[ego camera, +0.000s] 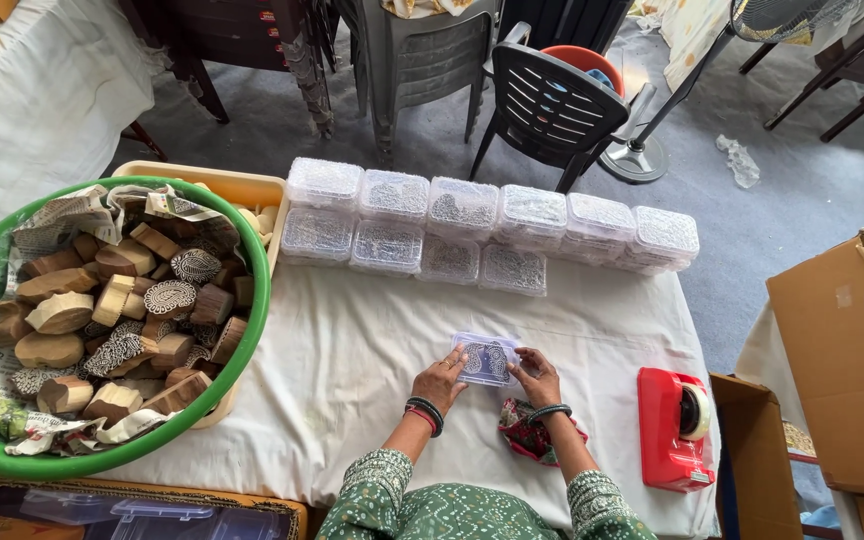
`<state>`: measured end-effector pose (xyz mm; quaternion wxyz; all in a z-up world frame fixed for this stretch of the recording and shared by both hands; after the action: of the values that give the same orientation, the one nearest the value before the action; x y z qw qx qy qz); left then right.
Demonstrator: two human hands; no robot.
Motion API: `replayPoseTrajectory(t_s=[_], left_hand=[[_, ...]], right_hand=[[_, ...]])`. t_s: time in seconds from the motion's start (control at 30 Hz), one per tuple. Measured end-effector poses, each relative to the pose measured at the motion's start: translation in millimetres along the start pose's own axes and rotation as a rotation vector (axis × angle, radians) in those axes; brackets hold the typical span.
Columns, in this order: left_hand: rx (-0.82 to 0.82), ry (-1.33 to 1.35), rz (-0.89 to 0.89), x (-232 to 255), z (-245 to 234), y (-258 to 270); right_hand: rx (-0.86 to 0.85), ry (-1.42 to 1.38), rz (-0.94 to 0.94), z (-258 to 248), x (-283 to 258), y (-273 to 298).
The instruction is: The person picks up wooden stamps from a bowl, inspects them, and places some into small clear plastic boxes.
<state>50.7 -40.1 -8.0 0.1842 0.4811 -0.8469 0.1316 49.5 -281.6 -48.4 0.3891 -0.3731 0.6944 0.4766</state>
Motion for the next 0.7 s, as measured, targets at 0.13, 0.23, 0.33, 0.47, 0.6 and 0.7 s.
replayPoseTrajectory(t_s=[0.13, 0.23, 0.33, 0.47, 0.6, 0.7], left_hand=[[0.040, -0.038, 0.049, -2, 12, -2], [0.004, -0.082, 0.074, -1, 18, -2], [0.051, -0.107, 0.118, -1, 20, -4], [0.038, -0.115, 0.126, -1, 25, -5], [0.083, -0.115, 0.136, -4, 37, -7], [0.090, -0.226, 0.161, -7, 48, -9]], right_hand=[[0.008, 0.013, 0.010, 1, -4, 4], [0.012, 0.006, 0.017, 0, -7, 7], [0.015, 0.033, 0.027, 0, -6, 6], [0.001, -0.011, 0.010, 1, -6, 6], [0.018, 0.074, 0.036, 1, -17, 12], [0.014, 0.078, 0.030, 1, -16, 11]])
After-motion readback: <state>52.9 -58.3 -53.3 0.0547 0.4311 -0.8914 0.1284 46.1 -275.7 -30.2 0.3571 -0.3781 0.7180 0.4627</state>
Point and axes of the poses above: each hand's wrist, its own y-axis away from the middle knuckle, its own z-axis out of the palm, x = y × z, the point moved 5 cm from there along -y, towards the middle knuckle, and after that the axes turned 8 degrees about z, right-handed, at the moved point
